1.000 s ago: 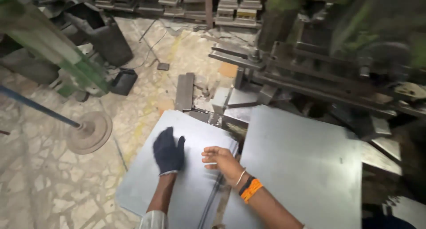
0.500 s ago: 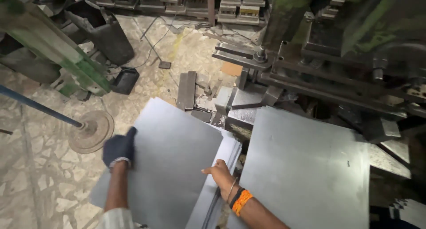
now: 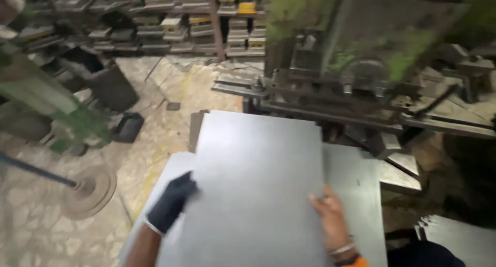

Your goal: Operating an industrial press machine to punch holes into and shape metal sheets.

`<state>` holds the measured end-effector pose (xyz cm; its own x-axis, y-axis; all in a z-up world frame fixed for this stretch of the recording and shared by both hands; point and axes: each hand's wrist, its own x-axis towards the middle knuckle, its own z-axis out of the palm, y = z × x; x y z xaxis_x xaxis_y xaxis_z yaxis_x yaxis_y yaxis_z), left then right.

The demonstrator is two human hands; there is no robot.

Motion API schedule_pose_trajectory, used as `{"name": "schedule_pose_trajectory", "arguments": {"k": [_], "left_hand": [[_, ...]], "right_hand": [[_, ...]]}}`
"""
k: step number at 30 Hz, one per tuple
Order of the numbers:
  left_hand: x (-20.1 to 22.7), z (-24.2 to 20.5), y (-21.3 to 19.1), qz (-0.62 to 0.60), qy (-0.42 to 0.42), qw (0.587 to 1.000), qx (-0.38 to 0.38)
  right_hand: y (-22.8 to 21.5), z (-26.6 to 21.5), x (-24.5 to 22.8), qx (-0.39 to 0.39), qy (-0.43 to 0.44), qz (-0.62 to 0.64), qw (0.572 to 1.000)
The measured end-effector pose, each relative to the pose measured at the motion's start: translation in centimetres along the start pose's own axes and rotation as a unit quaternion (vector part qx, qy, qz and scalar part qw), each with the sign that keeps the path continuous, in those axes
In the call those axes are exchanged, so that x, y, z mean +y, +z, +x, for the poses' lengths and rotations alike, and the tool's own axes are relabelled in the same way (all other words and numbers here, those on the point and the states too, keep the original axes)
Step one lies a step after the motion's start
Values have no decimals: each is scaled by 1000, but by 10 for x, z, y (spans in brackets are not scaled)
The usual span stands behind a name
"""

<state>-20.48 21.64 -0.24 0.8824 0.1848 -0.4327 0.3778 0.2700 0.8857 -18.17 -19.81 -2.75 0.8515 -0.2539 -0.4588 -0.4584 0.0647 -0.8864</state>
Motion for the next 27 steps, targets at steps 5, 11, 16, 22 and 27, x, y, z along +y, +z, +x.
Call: {"name": "schedule_pose_trajectory", "arguments": {"k": [5,11,16,22,27], "left_hand": [[3,-29,143,-10,-3,993,-120],[-24,42,200,18,17,995,-96],[-10,102,223,0,3,997,-81],[19,151,242,45,25,998,-47],[10,165,252,29,31,999,-32]], "right_hand": [[-102,23,-36,-28,-101,82,991],[-163,97,-34,-45,-254,-37,965],[-170,143,-51,-22,-133,104,985],[-141,213,-84,18,-155,54,986],[-149,226,-87,49,-149,62,986]]}}
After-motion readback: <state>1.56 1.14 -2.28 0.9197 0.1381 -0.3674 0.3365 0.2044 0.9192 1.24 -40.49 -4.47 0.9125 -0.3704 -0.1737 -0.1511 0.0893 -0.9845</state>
